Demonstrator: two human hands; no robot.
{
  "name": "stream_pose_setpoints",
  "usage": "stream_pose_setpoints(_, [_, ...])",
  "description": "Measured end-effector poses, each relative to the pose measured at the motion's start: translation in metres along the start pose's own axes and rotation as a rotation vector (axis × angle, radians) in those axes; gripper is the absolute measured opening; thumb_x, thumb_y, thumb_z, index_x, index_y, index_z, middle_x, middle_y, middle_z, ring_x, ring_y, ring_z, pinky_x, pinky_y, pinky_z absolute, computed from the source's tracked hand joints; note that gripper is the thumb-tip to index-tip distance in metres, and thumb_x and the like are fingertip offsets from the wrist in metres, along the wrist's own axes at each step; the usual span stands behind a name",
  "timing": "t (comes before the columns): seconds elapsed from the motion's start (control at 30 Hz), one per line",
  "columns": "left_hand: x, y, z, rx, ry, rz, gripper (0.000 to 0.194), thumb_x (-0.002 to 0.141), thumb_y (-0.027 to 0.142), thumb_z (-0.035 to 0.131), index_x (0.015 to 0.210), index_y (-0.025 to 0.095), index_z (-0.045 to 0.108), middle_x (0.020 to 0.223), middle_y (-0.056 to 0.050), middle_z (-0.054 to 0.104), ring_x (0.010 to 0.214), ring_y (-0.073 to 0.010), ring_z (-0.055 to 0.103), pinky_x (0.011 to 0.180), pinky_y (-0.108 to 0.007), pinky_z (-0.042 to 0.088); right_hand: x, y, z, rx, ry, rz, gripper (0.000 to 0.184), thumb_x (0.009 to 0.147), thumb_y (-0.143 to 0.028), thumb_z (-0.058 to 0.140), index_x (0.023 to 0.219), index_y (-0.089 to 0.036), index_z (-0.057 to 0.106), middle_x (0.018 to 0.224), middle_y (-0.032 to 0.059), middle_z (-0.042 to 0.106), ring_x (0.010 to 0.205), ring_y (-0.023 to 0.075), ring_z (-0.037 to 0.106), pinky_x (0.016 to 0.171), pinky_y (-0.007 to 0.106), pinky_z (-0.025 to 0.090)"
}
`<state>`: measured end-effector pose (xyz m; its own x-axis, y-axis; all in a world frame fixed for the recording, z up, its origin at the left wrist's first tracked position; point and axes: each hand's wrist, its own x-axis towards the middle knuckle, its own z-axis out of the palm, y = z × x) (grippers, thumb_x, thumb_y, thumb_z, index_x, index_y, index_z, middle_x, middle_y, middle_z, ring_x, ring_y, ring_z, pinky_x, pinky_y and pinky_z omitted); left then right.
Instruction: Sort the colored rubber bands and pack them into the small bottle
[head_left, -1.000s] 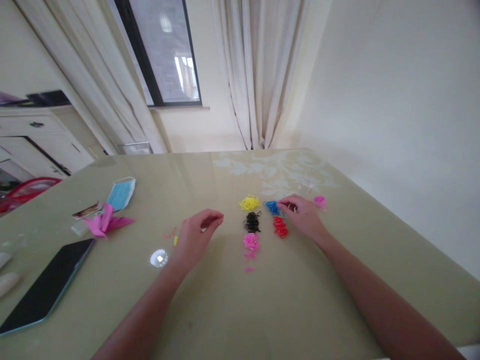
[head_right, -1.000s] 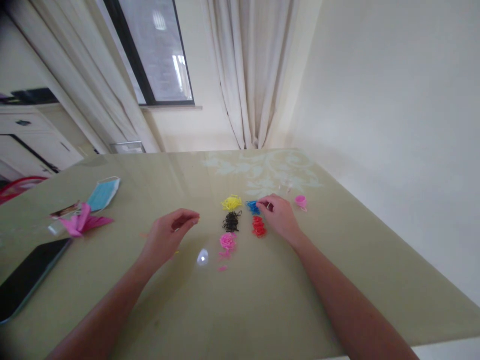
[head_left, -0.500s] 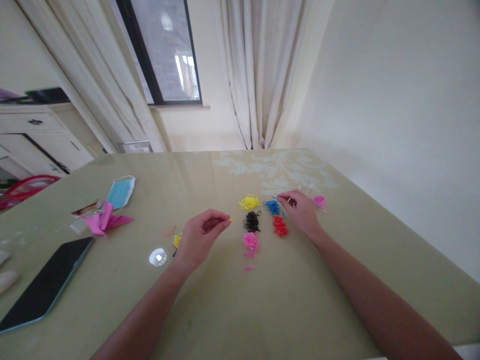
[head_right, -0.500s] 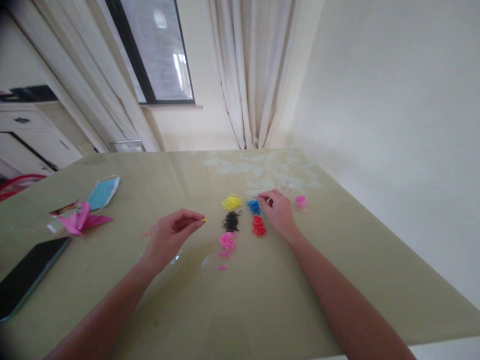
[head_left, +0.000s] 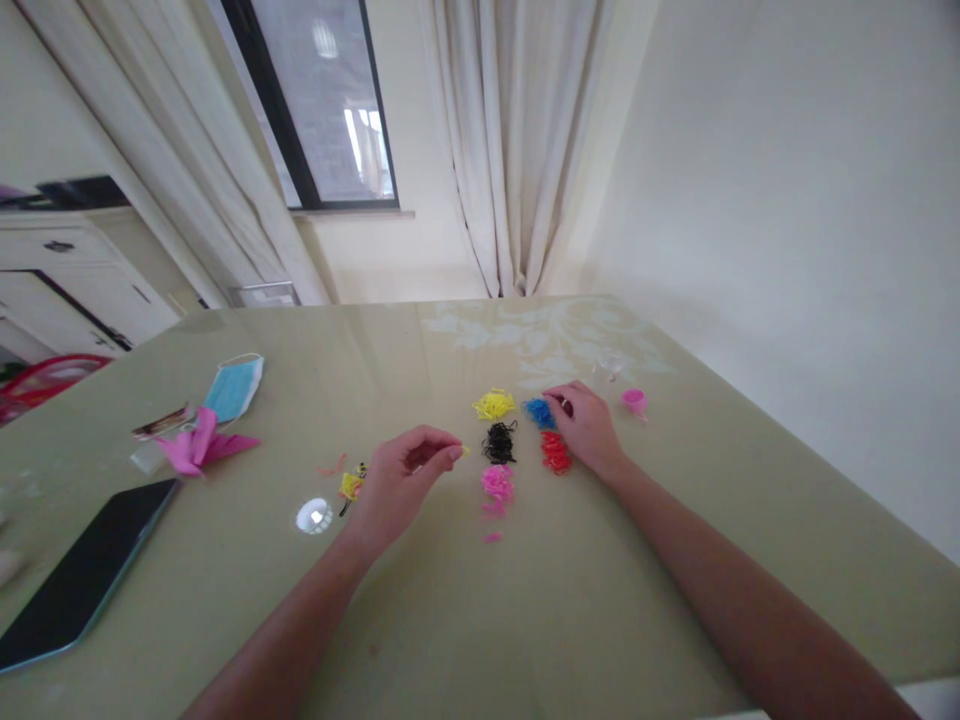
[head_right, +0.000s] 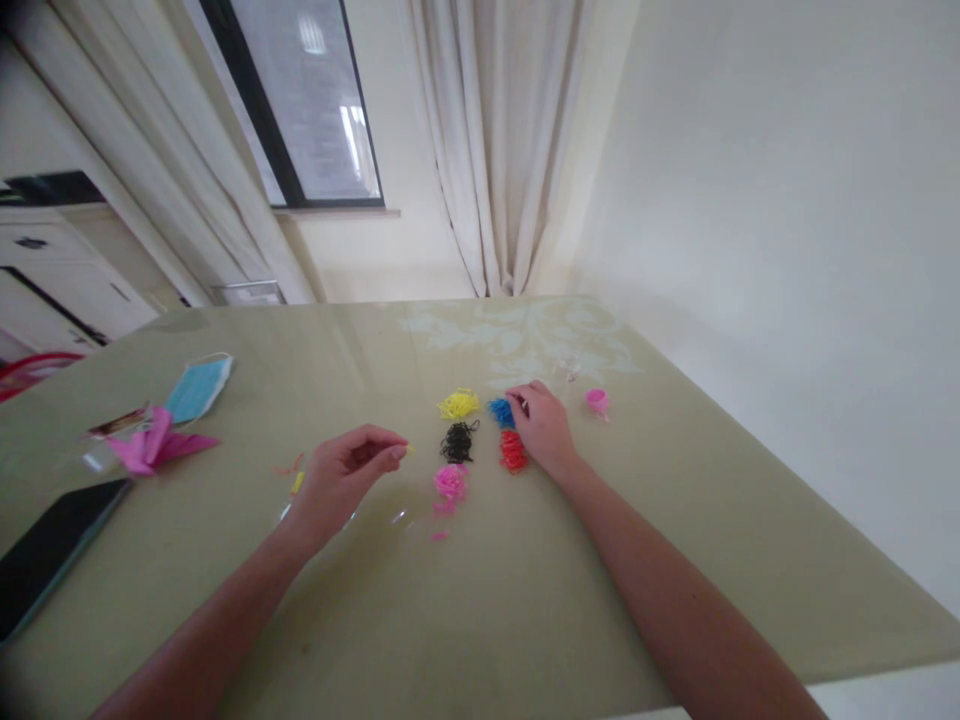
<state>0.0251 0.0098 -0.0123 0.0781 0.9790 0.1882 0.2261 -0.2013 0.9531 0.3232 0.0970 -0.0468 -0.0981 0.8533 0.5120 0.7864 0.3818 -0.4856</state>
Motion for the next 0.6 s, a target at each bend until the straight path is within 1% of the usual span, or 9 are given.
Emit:
stream_pose_setpoints(0.13, [-0.001,0.002,0.001,-0.056,-0.010,-0.010,0.025,0.088,0.043,0.077,0.093,0.018,0.078,0.082,-0.004,0.078,0.076,-0.0166,0.074,0.073,-0.026,0.060,-0.002,-0.009,-0.009,0.018,0.028,0.011,0.021,0.098,-0.024,0.058,0.097,-0.017,0.078,0.092,0.0095,0.073,0.072,0.0202,0.065,0.074,0.034,0.052])
stream_pose_setpoints(0.23, [-0.003,0.005,0.003,-0.083,-0.022,-0.013,0.024,0.087,0.042,0.079,0.094,0.018,0.078,0.084,-0.005,0.079,0.078,-0.0170,0.075,0.074,-0.026,0.061,-0.009,-0.031,-0.019,0.086,0.028,-0.029,0.019,0.099,-0.024,0.061,0.100,-0.017,0.078,0.089,0.0071,0.071,0.068,0.0176,0.063,0.070,0.032,0.051])
stream_pose_setpoints(0.33, [-0.005,0.007,0.005,-0.087,-0.041,-0.009,0.023,0.086,0.040,0.080,0.094,0.019,0.078,0.086,-0.005,0.080,0.080,-0.0171,0.075,0.074,-0.026,0.061,-0.021,-0.063,-0.026,0.228,-0.028,-0.120,0.018,0.101,-0.027,0.063,0.098,-0.018,0.079,0.084,0.0044,0.069,0.071,0.0164,0.062,0.069,0.028,0.050])
stream_pose_setpoints(0.43, [-0.008,0.009,0.007,-0.063,-0.067,0.005,0.019,0.086,0.037,0.081,0.094,0.019,0.078,0.088,-0.004,0.080,0.082,-0.0171,0.075,0.077,-0.026,0.060,-0.035,-0.093,-0.025,0.388,-0.163,-0.205,0.017,0.101,-0.031,0.067,0.101,-0.019,0.078,0.084,0.0024,0.068,0.068,0.0136,0.060,0.066,0.026,0.049])
stream_pose_setpoints(0.5, [-0.009,0.010,0.008,-0.047,-0.083,0.011,0.018,0.087,0.036,0.080,0.094,0.020,0.078,0.089,-0.004,0.080,0.083,-0.0176,0.075,0.079,-0.027,0.060,-0.042,-0.105,-0.021,0.431,-0.207,-0.229,0.016,0.100,-0.033,0.070,0.101,-0.020,0.078,0.081,0.0016,0.067,0.066,0.0130,0.058,0.063,0.025,0.048])
stream_pose_setpoints(0.6, [-0.011,0.010,0.010,-0.029,-0.105,0.025,0.018,0.089,0.036,0.078,0.095,0.020,0.078,0.091,-0.005,0.081,0.085,-0.0187,0.076,0.082,-0.029,0.061,-0.049,-0.109,-0.015,0.441,-0.200,-0.243,0.016,0.102,-0.031,0.068,0.096,-0.019,0.077,0.079,0.0017,0.065,0.066,0.0132,0.058,0.062,0.025,0.047])
